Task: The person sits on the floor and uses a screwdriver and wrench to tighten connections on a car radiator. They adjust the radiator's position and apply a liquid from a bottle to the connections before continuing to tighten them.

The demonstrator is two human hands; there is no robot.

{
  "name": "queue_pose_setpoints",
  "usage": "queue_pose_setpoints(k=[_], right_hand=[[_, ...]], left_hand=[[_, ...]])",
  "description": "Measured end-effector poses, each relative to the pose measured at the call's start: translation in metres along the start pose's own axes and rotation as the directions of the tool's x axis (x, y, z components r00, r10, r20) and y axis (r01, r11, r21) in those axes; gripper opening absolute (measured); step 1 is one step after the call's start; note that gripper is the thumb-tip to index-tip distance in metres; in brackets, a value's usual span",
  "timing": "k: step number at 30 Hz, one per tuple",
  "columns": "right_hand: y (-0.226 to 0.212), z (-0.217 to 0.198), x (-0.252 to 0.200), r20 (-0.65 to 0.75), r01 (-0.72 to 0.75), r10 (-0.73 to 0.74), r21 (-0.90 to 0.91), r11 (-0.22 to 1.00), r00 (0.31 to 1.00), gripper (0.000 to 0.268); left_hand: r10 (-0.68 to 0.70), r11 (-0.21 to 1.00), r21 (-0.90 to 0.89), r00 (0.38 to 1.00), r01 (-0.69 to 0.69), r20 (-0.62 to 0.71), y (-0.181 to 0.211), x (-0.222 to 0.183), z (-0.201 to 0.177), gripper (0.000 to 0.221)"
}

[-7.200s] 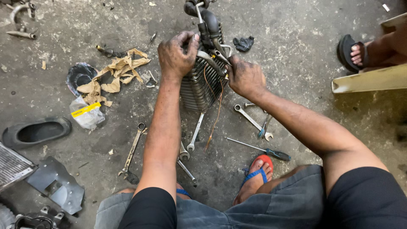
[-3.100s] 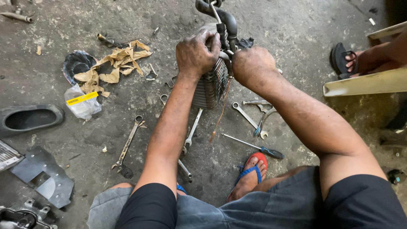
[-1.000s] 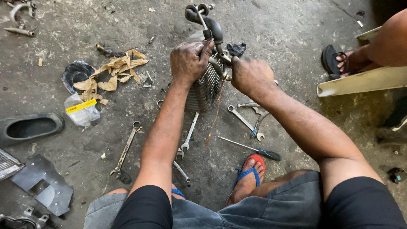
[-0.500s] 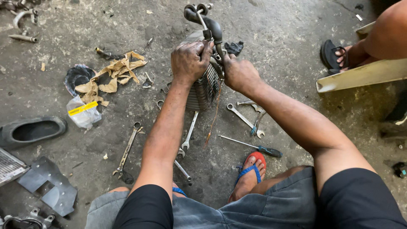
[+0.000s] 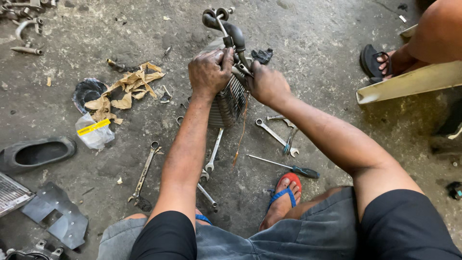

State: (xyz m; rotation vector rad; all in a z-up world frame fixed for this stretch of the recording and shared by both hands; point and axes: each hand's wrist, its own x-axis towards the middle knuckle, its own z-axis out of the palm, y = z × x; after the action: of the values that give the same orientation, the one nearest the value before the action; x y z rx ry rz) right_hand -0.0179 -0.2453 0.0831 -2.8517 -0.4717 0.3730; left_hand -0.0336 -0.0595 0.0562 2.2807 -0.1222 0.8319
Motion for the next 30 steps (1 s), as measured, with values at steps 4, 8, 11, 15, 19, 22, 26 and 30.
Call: queue_pose_setpoints(k=[4,8,11,15,19,22,26,30], right_hand=[[-0.003,0.004,0.013,0.315,-0.170,0.140,0.071,0.983,0.939,0.033],[-0.003,0.016,0.012,0.312,-0.197,0.125,0.214,0.957,0.942,0.029],[-0.003,0.024,0.008,0.273,-0.163,0.108,0.189,0.968,0.956,0.030],[-0.004,0.028,0.006,0.187,-0.070,0.039,0.159,0.985,0.982,0.029],[-0.006,0.029,0.009,0.190,-0.078,0.043,0.184,0.980,0.981,0.028],[-0.006,0.036,0.009,0.158,-0.014,-0.011,0.160,0.987,0.987,0.027],[-0.001,0.038,0.014,0.196,-0.021,-0.013,0.172,0.985,0.981,0.030],[0.003,0.026,0.020,0.219,-0.071,0.047,0.104,0.992,0.975,0.033]], left_hand=[[0.020,1.000,0.012,0.997,-0.019,-0.071,-0.009,-0.004,-0.009,0.031],[0.032,0.998,-0.060,0.997,-0.036,-0.069,-0.019,-0.008,-0.018,0.029],[-0.005,0.997,-0.076,0.999,0.002,-0.038,-0.023,-0.007,-0.017,0.030],[-0.036,0.995,-0.088,0.999,0.035,-0.005,-0.028,-0.003,-0.016,0.032],[0.073,0.993,-0.090,0.993,-0.081,-0.090,-0.039,-0.007,-0.015,0.031],[0.026,0.994,-0.107,0.998,-0.032,-0.063,-0.053,-0.013,-0.011,0.034],[-0.040,0.993,-0.111,0.999,0.039,-0.006,-0.063,-0.012,-0.001,0.042],[-0.027,0.999,-0.033,0.999,0.026,-0.034,-0.047,-0.006,0.003,0.043]])
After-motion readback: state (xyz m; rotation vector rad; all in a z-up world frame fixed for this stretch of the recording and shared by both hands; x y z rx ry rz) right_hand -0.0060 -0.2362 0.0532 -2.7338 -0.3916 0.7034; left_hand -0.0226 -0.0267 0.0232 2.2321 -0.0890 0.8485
